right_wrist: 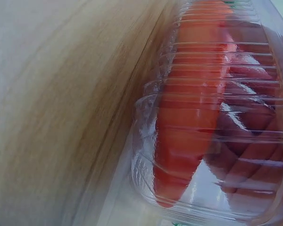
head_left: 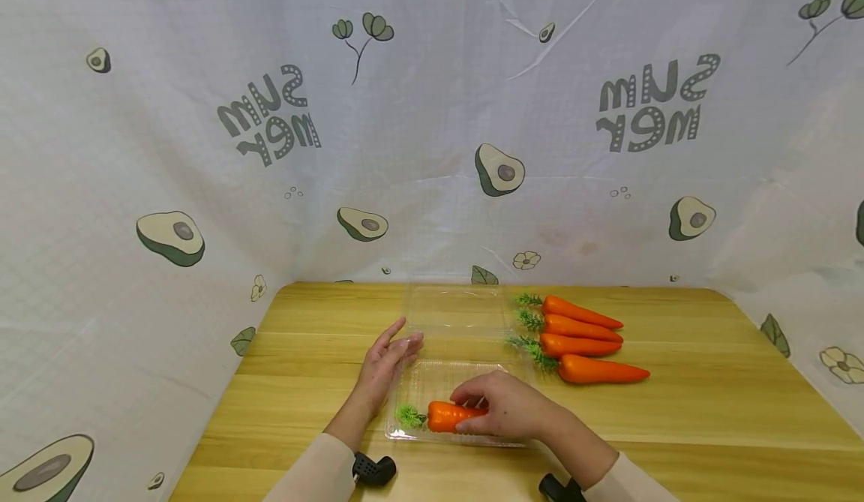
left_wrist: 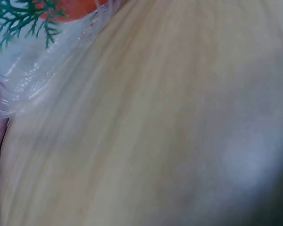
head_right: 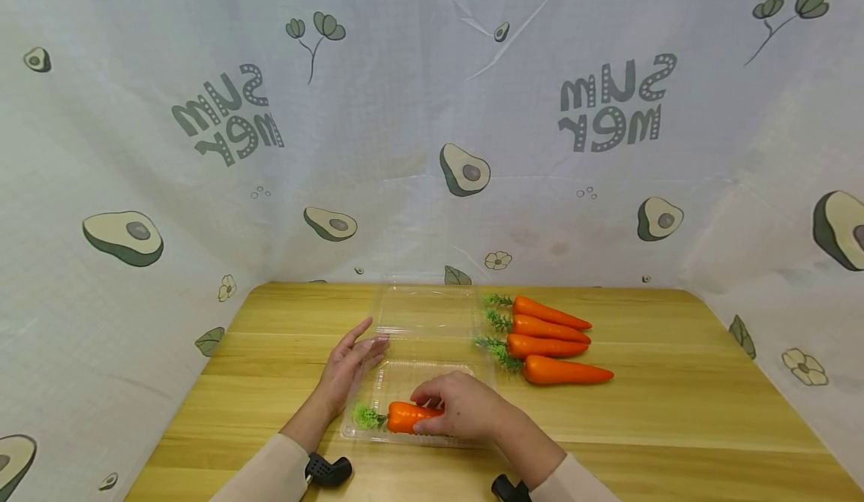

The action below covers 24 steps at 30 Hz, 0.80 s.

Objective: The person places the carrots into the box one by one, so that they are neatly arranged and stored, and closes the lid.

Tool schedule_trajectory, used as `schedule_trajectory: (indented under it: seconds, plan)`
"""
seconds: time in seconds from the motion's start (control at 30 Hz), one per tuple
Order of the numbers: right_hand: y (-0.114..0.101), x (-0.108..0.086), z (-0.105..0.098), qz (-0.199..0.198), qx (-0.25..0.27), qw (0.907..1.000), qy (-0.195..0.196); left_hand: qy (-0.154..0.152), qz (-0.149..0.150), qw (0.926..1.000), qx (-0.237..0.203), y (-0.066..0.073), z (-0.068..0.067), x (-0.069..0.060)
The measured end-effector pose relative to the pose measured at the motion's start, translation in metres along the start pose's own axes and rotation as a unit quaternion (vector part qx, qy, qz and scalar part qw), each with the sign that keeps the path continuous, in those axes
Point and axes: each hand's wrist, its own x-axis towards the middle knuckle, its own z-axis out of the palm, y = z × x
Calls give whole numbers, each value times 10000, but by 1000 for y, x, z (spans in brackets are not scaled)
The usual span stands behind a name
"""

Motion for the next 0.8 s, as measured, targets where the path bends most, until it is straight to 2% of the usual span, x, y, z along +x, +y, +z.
schedule_trajectory:
  seconds: [0.17,0.33,0.53,0.63,0.8]
  plan:
    - [-2,-2,-3,86,255,9995,162,-9,23,10000,-17,0,0,0]
    - [-2,-8,-9,67,261,9986,454,4,22,10000,-70,0,1,0]
    - [1,-22,-22,-229,223,9927,1160,4,49,10000,-2,0,1,-1]
    - [3,-29,-29,-186,124,9882,1515,-7,54,10000,2,0,1,-1]
    - [10,-40,-38,-89,8,9822,1876,-1,49,10000,23,1,1,0]
